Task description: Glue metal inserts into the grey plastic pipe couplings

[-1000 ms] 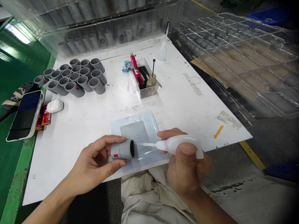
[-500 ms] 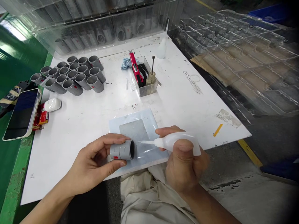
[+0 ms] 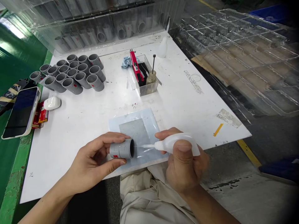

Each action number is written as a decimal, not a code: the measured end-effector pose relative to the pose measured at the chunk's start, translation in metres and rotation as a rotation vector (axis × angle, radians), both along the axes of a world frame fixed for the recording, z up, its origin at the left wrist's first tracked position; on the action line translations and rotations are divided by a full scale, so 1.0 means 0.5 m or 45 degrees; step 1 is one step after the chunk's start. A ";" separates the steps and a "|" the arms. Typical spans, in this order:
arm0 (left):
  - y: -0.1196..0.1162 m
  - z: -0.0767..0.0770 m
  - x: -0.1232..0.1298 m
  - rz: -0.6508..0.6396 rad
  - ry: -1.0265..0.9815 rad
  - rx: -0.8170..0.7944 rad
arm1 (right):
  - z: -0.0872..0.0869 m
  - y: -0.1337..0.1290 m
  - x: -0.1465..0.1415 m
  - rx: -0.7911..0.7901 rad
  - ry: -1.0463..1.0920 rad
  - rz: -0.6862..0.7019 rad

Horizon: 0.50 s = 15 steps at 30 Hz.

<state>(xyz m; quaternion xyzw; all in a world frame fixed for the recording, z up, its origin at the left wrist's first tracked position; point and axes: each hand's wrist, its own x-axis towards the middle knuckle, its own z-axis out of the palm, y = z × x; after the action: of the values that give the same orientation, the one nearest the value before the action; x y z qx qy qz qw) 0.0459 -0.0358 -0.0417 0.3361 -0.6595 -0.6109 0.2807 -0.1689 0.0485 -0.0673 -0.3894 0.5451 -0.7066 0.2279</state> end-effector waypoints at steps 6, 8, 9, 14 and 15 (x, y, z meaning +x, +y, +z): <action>-0.001 -0.003 0.000 -0.015 0.024 -0.038 | -0.002 0.004 -0.005 -0.013 -0.057 0.059; -0.001 -0.004 0.002 -0.021 0.025 -0.062 | 0.000 0.004 -0.009 -0.019 -0.084 0.078; -0.001 -0.005 0.003 -0.025 0.024 -0.075 | 0.001 0.003 -0.011 -0.025 -0.101 0.079; -0.001 -0.006 0.007 -0.050 0.016 -0.095 | 0.009 -0.002 -0.013 -0.027 -0.119 0.031; -0.001 -0.006 0.006 -0.052 0.026 -0.085 | 0.010 -0.003 -0.013 -0.014 -0.111 0.025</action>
<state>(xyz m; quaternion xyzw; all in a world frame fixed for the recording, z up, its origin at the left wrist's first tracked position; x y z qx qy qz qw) 0.0489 -0.0366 -0.0446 0.3068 -0.6834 -0.5974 0.2861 -0.1752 0.0472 -0.0626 -0.3649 0.5269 -0.7236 0.2564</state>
